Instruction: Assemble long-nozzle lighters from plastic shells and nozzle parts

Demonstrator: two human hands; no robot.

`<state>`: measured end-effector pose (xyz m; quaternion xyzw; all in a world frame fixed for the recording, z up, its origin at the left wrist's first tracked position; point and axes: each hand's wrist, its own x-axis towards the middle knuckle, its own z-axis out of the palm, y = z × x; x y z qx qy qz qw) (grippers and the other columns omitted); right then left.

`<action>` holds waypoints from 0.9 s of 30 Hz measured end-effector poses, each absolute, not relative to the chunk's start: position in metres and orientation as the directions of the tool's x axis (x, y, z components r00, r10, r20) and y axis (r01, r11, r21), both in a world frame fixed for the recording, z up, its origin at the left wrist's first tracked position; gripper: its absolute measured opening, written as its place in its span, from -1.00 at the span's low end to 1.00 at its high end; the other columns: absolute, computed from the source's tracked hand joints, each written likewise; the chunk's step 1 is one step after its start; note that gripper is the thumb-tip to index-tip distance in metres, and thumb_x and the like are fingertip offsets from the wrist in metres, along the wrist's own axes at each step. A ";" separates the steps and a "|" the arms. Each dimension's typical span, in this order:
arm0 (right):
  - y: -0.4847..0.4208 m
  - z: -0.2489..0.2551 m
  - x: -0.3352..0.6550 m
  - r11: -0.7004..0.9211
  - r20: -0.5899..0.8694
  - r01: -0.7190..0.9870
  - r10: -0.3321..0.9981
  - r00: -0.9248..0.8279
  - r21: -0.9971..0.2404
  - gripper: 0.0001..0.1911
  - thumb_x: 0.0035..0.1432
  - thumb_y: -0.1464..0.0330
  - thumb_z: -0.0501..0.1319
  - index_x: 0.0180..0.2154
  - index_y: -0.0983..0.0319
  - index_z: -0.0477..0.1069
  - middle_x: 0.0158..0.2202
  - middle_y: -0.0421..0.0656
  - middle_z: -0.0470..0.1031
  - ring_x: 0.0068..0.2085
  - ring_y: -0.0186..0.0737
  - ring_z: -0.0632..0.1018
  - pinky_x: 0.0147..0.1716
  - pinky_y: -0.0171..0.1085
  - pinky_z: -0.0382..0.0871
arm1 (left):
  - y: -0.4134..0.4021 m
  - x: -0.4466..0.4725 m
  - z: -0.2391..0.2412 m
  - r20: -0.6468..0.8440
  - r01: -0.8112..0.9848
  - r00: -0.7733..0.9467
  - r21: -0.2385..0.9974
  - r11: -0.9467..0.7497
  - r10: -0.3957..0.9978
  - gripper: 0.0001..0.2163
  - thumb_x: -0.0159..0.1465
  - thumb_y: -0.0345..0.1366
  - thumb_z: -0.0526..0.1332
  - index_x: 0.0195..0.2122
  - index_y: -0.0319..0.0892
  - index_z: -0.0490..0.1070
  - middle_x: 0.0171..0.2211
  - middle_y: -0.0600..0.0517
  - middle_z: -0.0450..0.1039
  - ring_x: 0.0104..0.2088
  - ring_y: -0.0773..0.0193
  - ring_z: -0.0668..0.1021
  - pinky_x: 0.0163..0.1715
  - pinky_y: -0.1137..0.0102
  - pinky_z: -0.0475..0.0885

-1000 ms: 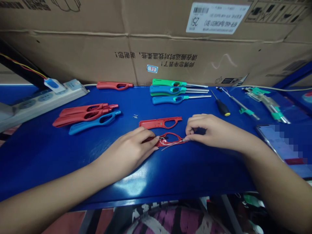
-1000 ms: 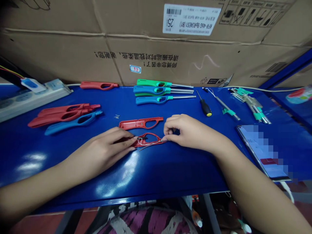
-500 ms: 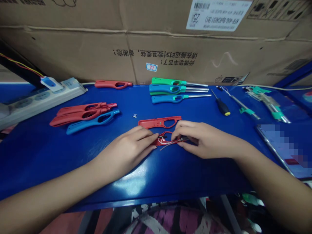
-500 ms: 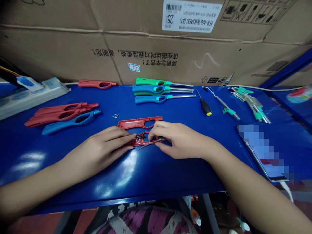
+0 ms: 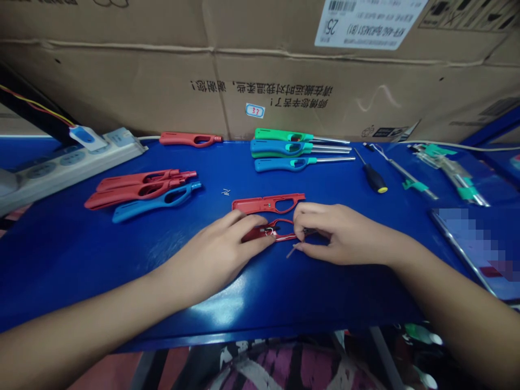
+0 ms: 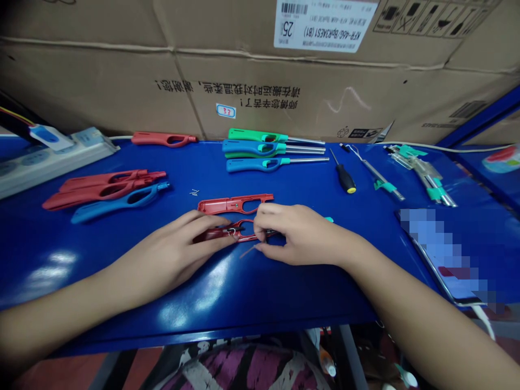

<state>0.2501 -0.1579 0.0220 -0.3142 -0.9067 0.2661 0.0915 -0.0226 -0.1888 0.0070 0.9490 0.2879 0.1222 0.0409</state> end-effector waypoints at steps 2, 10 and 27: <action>-0.158 0.021 0.250 0.670 0.007 0.518 0.615 -0.788 -0.531 -0.94 0.25 0.37 0.25 -0.29 0.17 0.39 -0.22 -0.23 0.43 -0.28 -0.34 0.43 -0.34 -0.32 0.21 | -0.189 -0.023 0.008 0.212 0.526 0.818 0.097 -0.845 0.534 -0.67 0.44 -0.41 0.09 0.18 -0.16 0.45 0.11 -0.16 0.44 0.10 -0.03 0.45 0.01 0.05 0.56; -0.159 0.019 0.250 0.700 0.015 0.516 0.600 -0.800 -0.493 -0.98 0.23 0.41 0.23 -0.26 0.17 0.42 -0.16 -0.21 0.45 -0.31 -0.35 0.45 -0.35 -0.31 0.21 | -0.189 -0.023 0.008 0.198 0.518 0.832 0.059 -0.854 0.518 -0.68 0.40 -0.45 0.13 0.15 -0.22 0.46 0.08 -0.16 0.48 -0.01 -0.05 0.51 -0.11 0.04 0.60; -0.154 0.023 0.253 0.679 0.184 0.478 0.663 -0.726 -0.557 -0.83 0.33 0.28 0.22 -0.09 0.17 0.48 -0.12 -0.12 0.51 -0.18 -0.26 0.52 -0.24 -0.29 0.36 | -0.190 -0.026 0.008 0.217 0.532 0.814 0.093 -0.841 0.539 -0.69 0.40 -0.44 0.15 0.13 -0.18 0.47 -0.04 -0.10 0.54 -0.09 0.02 0.52 -0.14 0.13 0.59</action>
